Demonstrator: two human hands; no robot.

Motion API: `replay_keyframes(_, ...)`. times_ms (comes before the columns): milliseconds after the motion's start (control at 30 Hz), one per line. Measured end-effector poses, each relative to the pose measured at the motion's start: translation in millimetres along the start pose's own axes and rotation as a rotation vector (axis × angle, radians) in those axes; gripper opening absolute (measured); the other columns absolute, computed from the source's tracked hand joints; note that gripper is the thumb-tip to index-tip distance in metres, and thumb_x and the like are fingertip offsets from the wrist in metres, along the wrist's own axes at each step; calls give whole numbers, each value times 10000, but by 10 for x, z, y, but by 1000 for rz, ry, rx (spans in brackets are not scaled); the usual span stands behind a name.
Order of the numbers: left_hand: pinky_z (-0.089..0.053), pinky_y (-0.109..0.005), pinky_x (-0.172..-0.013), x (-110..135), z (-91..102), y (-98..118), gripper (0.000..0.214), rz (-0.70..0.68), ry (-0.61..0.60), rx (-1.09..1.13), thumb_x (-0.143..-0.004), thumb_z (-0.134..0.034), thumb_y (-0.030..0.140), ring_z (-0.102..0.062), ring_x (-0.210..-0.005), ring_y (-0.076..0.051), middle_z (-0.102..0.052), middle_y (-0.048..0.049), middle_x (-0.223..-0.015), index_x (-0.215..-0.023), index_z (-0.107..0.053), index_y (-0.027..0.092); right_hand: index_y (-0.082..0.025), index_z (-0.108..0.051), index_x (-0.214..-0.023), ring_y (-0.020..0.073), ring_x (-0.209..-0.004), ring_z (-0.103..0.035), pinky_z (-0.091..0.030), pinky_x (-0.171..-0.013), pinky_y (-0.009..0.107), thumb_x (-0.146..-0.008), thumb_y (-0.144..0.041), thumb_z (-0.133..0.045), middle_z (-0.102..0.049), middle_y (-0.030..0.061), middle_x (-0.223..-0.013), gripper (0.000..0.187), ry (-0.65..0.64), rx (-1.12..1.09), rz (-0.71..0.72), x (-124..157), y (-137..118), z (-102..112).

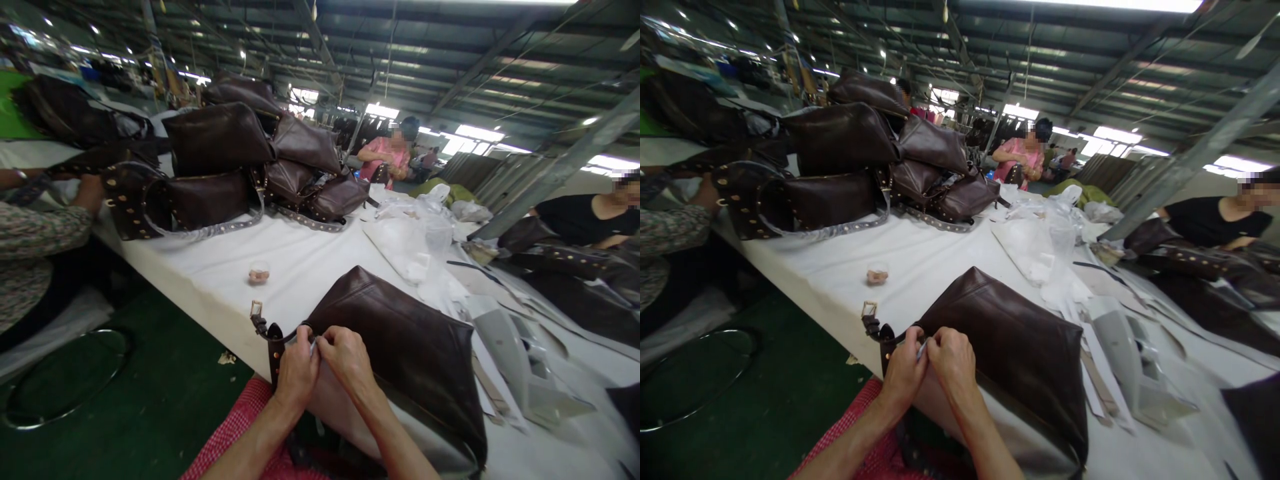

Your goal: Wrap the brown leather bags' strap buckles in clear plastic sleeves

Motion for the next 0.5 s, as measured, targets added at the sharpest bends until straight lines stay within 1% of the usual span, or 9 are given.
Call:
replay_keyframes(67, -375, -329, -625, 3, -3, -10, 339, -6, -5, -79, -930, -380, 295, -681, -752, -306, -697, -119, -791, -1230, -448, 152, -210, -727, -668, 194, -630, -618, -326, -545, 275, -770, -223, -551, -712, 78, -669, 204, 12, -13, 6, 4, 1, -2)
replay_keyframes(133, -369, -328, -609, 5, -6, -6, 346, -43, -10, -152, -933, -375, 276, -686, -743, -313, -705, -135, -809, -1249, -458, 159, -206, -719, -659, 199, -636, -621, -325, -544, 275, -776, -221, -549, -708, 79, -663, 207, 8, -34, 6, 6, 8, -9)
replay_keyframes(200, -354, -319, -587, 6, -3, 8, 284, -79, -29, -200, -933, -358, 249, -680, -720, -302, -698, -133, -788, -1142, -532, 170, -200, -712, -654, 210, -650, -626, -332, -552, 279, -789, -233, -548, -704, 84, -664, 215, -1, -47, 2, 6, 26, -18)
replay_keyframes(267, -345, -307, -581, -1, 25, 29, 234, -102, -40, -178, -925, -357, 243, -660, -696, -275, -676, -111, -750, -976, -576, 180, -195, -709, -665, 212, -669, -631, -349, -574, 282, -803, -245, -541, -706, 84, -680, 222, -14, -72, 25, 5, 47, -28)
replay_keyframes(333, -349, -289, -597, -24, 82, 49, 187, -100, -23, -40, -895, -404, 249, -624, -679, -231, -640, -71, -711, -832, -569, 189, -191, -705, -689, 201, -693, -636, -376, -616, 278, -810, -229, -519, -710, 73, -712, 225, -35, -126, 78, 6, 69, -35)
replay_keyframes(367, -353, -276, -604, -43, 107, 44, 149, -70, -23, 83, -863, -451, 251, -601, -675, -206, -620, -50, -697, -781, -560, 190, -189, -699, -700, 193, -704, -638, -388, -637, 273, -803, -212, -511, -710, 64, -726, 215, -44, -158, 105, 8, 83, -36)
replay_keyframes(433, -348, -244, -579, -84, 111, 7, 106, 44, -66, 361, -776, -537, 260, -539, -620, -156, -566, -7, -639, -701, -539, 186, -186, -674, -725, 180, -709, -637, -407, -658, 261, -769, -177, -514, -701, 44, -733, 167, -55, -225, 125, 13, 128, -39)
replay_keyframes(500, -309, -215, -503, -106, 62, -33, 126, 171, -140, 565, -719, -557, 294, -442, -505, -111, -482, 38, -548, -672, -516, 185, -188, -637, -749, 169, -679, -626, -417, -644, 250, -735, -165, -524, -683, 25, -715, 117, -38, -283, 113, 22, 178, -48)
Point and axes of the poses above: each hand's wrist, its own x-axis away from the middle knuckle, its own z-axis out of the back of the hand, y = z × x, the point moved 5 cm from there along -x, towards the middle knuckle
